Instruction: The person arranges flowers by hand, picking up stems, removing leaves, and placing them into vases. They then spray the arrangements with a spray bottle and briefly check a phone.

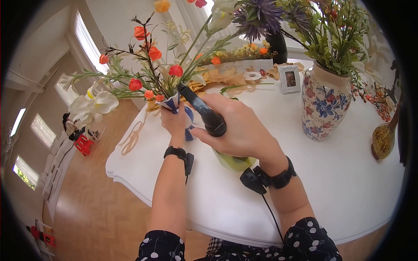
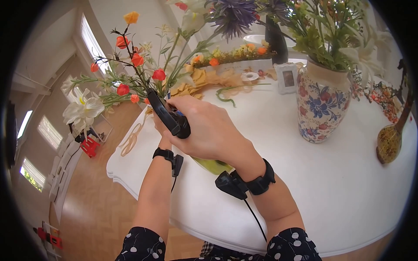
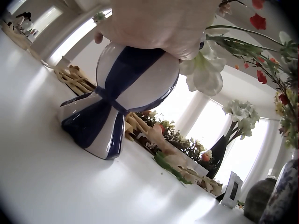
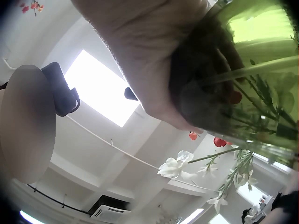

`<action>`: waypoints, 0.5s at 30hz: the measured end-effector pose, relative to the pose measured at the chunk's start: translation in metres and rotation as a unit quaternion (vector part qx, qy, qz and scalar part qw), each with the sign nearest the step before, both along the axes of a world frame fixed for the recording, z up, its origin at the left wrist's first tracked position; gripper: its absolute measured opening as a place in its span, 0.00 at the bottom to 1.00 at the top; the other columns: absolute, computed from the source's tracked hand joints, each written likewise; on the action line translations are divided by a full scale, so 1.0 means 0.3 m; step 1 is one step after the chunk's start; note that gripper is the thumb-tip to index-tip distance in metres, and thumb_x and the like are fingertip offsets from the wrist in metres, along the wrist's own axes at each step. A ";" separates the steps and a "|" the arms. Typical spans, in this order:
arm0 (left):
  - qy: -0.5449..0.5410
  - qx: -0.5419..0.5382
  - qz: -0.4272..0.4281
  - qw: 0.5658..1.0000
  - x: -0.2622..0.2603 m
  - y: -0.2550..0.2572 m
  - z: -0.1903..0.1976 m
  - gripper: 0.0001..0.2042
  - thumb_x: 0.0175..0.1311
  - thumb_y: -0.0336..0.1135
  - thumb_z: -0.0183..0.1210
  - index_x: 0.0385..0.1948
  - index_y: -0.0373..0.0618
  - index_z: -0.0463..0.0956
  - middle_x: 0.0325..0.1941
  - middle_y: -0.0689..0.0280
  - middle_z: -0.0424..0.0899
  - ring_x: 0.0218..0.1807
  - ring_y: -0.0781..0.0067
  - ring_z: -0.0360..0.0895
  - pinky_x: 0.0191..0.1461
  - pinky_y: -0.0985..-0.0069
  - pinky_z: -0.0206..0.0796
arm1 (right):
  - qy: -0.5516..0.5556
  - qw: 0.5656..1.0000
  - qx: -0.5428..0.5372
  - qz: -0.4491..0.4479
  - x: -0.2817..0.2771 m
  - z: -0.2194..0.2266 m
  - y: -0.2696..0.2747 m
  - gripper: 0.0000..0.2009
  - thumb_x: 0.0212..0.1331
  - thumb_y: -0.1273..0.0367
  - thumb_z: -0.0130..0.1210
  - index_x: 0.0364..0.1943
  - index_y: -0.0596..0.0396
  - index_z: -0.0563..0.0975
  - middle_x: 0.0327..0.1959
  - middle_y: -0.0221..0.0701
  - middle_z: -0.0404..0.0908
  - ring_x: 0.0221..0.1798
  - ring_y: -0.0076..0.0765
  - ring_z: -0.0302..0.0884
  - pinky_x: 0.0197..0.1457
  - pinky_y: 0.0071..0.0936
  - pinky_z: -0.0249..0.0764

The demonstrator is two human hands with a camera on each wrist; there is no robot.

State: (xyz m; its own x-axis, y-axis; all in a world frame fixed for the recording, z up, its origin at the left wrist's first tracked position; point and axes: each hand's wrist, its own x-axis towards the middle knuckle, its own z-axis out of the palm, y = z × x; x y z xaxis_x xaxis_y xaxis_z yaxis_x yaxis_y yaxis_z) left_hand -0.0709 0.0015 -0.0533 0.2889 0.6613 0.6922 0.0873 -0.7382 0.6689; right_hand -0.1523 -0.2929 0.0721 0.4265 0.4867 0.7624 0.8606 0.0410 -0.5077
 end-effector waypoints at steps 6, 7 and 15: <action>0.002 0.002 -0.001 1.000 0.004 0.006 -0.001 0.29 0.49 0.52 0.65 0.46 0.39 0.71 0.40 0.53 0.82 0.44 0.47 0.78 0.49 0.56 0.68 | 0.016 1.000 -0.024 -0.011 -0.005 0.008 -0.004 0.19 0.47 0.64 0.65 0.44 0.54 0.76 0.34 0.37 0.77 0.35 0.47 0.75 0.40 0.35 0.72; 0.002 0.002 -0.001 1.000 0.007 0.008 0.002 0.29 0.49 0.52 0.65 0.46 0.38 0.71 0.40 0.53 0.82 0.44 0.47 0.78 0.49 0.56 0.68 | 0.016 1.000 -0.024 -0.011 -0.004 0.009 -0.003 0.19 0.47 0.64 0.65 0.44 0.54 0.76 0.34 0.37 0.77 0.35 0.47 0.75 0.40 0.35 0.72; 0.004 0.004 -0.002 1.000 0.008 0.023 0.005 0.29 0.49 0.52 0.65 0.46 0.38 0.71 0.40 0.53 0.82 0.44 0.46 0.78 0.49 0.55 0.68 | 0.012 0.998 -0.054 -0.018 -0.012 0.026 -0.017 0.14 0.47 0.66 0.64 0.37 0.53 0.75 0.31 0.35 0.75 0.34 0.44 0.75 0.39 0.34 0.72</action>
State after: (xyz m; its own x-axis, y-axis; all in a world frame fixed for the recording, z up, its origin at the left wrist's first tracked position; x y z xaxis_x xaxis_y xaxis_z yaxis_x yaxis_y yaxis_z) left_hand -0.0686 0.0086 -0.0517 0.2979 0.6542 0.6952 0.0901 -0.7443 0.6618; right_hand -0.1560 -0.2980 0.0799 0.4631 0.5499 0.6951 0.8478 -0.0462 -0.5283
